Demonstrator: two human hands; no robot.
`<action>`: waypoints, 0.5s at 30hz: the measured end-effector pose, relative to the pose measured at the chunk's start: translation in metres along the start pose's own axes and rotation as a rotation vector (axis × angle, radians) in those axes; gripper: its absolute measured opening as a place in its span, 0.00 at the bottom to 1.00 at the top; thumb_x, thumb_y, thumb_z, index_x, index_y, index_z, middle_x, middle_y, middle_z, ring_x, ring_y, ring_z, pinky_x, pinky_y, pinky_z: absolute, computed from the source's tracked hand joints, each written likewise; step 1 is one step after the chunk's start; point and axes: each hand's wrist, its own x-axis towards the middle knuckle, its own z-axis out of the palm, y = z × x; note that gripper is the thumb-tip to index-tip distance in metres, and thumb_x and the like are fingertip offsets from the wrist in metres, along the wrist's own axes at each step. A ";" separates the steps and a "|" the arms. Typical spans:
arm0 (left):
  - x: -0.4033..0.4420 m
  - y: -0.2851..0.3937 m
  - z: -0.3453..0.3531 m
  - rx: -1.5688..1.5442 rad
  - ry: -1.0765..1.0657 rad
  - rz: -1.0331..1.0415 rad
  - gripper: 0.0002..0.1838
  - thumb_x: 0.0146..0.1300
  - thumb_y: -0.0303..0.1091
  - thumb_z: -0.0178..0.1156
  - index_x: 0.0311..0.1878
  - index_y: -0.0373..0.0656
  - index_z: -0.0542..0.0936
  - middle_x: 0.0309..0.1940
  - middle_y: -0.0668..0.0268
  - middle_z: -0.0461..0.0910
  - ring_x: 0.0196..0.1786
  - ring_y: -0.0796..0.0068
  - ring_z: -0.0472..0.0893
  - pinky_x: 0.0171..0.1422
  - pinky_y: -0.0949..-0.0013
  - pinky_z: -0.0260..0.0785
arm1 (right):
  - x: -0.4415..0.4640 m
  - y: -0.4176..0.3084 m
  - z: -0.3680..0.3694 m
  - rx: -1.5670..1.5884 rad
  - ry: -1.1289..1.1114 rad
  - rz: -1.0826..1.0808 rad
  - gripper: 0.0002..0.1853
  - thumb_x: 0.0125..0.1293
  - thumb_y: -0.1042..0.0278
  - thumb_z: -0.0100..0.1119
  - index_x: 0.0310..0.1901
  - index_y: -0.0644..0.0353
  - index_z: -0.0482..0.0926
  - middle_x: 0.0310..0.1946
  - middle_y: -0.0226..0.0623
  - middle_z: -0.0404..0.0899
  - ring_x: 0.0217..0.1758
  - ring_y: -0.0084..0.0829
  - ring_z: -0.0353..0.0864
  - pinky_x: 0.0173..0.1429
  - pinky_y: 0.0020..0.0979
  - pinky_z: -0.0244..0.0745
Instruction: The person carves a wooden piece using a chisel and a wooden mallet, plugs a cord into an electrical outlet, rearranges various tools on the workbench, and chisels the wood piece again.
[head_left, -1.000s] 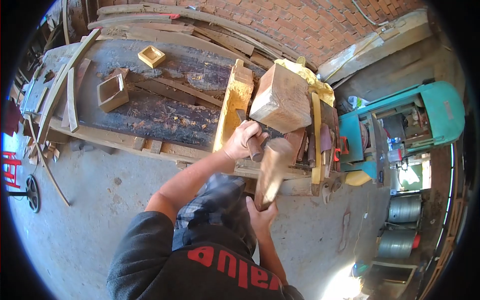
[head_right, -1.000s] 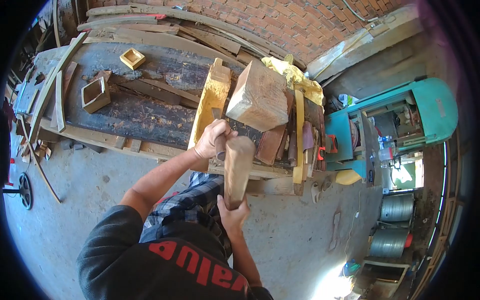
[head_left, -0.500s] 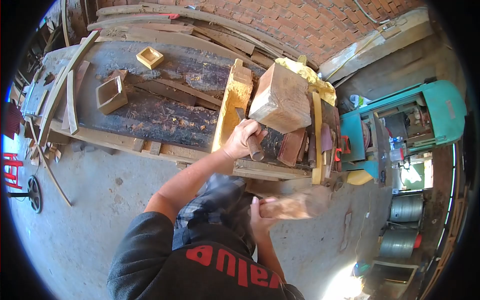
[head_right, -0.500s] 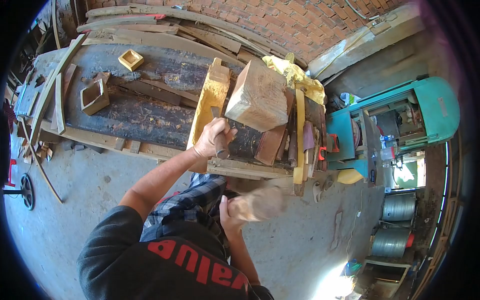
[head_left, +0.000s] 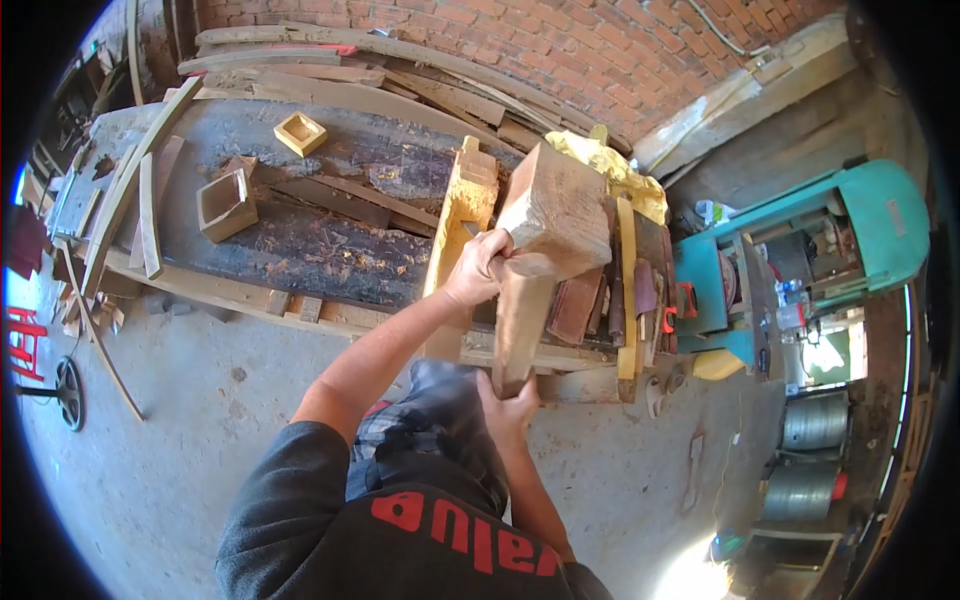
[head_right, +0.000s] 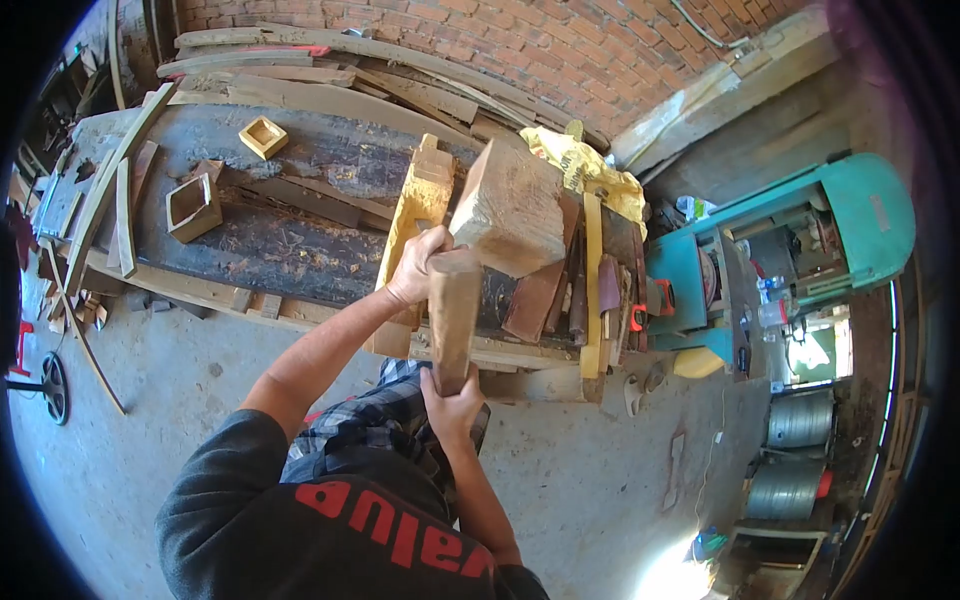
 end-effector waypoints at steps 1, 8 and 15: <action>0.001 0.003 -0.002 0.004 0.004 -0.004 0.16 0.59 0.28 0.68 0.29 0.43 0.67 0.21 0.59 0.70 0.24 0.59 0.70 0.30 0.62 0.65 | -0.003 -0.012 -0.003 0.086 0.083 -0.076 0.20 0.54 0.68 0.73 0.45 0.67 0.77 0.33 0.43 0.83 0.36 0.34 0.84 0.43 0.35 0.77; -0.013 0.006 -0.009 0.023 -0.122 0.006 0.14 0.55 0.37 0.67 0.34 0.41 0.72 0.30 0.56 0.75 0.38 0.52 0.77 0.43 0.57 0.70 | 0.001 0.011 0.008 0.047 0.023 -0.039 0.20 0.56 0.65 0.71 0.45 0.67 0.77 0.36 0.49 0.83 0.39 0.38 0.85 0.46 0.35 0.77; 0.008 0.027 -0.007 -0.032 -0.029 0.188 0.14 0.52 0.20 0.67 0.28 0.42 0.68 0.25 0.61 0.70 0.29 0.60 0.73 0.34 0.63 0.67 | -0.041 0.012 -0.046 0.182 0.005 -0.123 0.24 0.56 0.70 0.71 0.50 0.69 0.70 0.33 0.36 0.78 0.31 0.27 0.78 0.42 0.31 0.76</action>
